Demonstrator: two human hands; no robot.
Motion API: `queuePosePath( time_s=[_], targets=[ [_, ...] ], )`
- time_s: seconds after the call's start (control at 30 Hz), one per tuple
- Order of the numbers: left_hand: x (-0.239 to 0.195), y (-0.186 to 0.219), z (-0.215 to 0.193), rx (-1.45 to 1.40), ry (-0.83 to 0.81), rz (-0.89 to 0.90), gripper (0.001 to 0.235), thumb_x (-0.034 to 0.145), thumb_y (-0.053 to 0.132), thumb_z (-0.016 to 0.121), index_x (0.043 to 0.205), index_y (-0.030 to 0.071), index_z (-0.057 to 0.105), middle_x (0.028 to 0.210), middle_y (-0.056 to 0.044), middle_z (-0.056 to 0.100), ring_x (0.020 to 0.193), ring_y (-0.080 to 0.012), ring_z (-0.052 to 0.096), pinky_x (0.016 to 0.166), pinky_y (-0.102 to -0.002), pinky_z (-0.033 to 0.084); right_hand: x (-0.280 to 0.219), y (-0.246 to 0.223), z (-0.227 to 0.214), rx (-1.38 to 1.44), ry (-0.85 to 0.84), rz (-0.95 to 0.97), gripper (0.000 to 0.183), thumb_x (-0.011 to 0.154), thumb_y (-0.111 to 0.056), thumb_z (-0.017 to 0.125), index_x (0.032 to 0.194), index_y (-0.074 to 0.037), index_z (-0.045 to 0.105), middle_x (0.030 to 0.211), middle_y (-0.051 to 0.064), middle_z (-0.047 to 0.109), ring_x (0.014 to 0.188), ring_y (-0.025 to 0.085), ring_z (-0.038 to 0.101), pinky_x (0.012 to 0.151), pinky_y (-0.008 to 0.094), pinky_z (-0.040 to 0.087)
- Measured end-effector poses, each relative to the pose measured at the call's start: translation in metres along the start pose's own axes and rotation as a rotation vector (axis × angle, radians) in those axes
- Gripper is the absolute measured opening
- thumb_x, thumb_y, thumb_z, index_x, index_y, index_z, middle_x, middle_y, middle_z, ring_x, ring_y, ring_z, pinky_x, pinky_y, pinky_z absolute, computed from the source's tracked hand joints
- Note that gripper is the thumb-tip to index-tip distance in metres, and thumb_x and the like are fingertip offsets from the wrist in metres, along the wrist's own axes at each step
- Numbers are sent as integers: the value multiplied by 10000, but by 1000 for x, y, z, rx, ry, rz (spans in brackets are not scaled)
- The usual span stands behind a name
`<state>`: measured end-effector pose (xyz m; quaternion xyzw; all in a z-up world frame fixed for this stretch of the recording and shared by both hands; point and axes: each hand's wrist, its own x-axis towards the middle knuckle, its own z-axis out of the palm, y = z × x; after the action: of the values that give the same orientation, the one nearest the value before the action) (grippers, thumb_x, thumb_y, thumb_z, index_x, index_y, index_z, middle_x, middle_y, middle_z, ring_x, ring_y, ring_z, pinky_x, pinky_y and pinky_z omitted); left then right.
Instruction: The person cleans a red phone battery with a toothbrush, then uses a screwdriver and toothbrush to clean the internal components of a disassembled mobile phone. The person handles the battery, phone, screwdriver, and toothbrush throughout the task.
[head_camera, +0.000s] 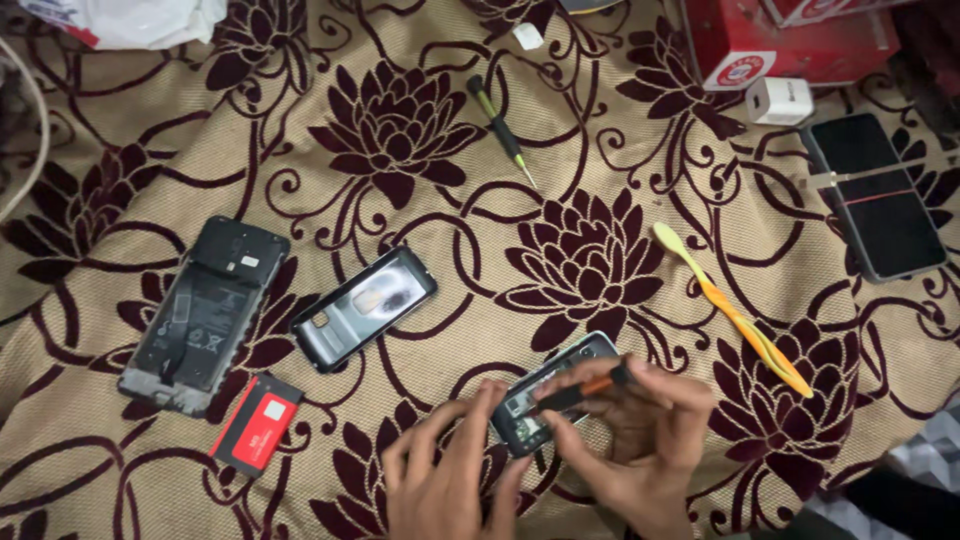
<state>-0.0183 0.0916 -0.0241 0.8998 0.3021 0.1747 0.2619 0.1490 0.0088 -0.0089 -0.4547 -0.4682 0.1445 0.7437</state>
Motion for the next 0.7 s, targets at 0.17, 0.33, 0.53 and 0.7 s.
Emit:
queuePosePath(
  time_s=[0.17, 0.33, 0.53, 0.7],
  targets=[
    [4, 5, -4, 11, -58, -94, 761, 825, 292, 721, 1497, 60, 450, 1372, -73, 686, 1310, -275, 533, 1055, -537, 299, -3, -1, 0, -76, 26, 31, 676, 909, 176, 721, 1435, -41, 356, 1176, 264, 658, 1104, 335, 768, 871, 395, 683],
    [4, 6, -3, 51, 16, -44, 723, 845, 305, 730, 1461, 51, 450, 1295, -70, 695, 1271, -236, 542, 1044, -501, 312, 0, -3, 1, -55, 31, 46, 645, 919, 182, 719, 1428, -29, 384, 1146, 278, 673, 1087, 353, 776, 854, 415, 687],
    [2, 4, -3, 55, -103, -137, 794, 799, 284, 724, 1502, 65, 426, 1389, -88, 661, 1305, -281, 529, 1046, -556, 296, 3, -7, 4, -25, 36, 48, 679, 937, 182, 725, 1463, -66, 374, 1157, 256, 686, 1087, 327, 785, 864, 407, 692],
    [1, 1, -2, 85, -69, -76, 781, 843, 309, 688, 1521, 47, 401, 1391, -84, 657, 1316, -280, 526, 1038, -539, 295, 3, -7, 5, -51, 33, 76, 722, 907, 160, 769, 1457, -69, 361, 1167, 250, 672, 1064, 294, 782, 854, 376, 690]
  ],
)
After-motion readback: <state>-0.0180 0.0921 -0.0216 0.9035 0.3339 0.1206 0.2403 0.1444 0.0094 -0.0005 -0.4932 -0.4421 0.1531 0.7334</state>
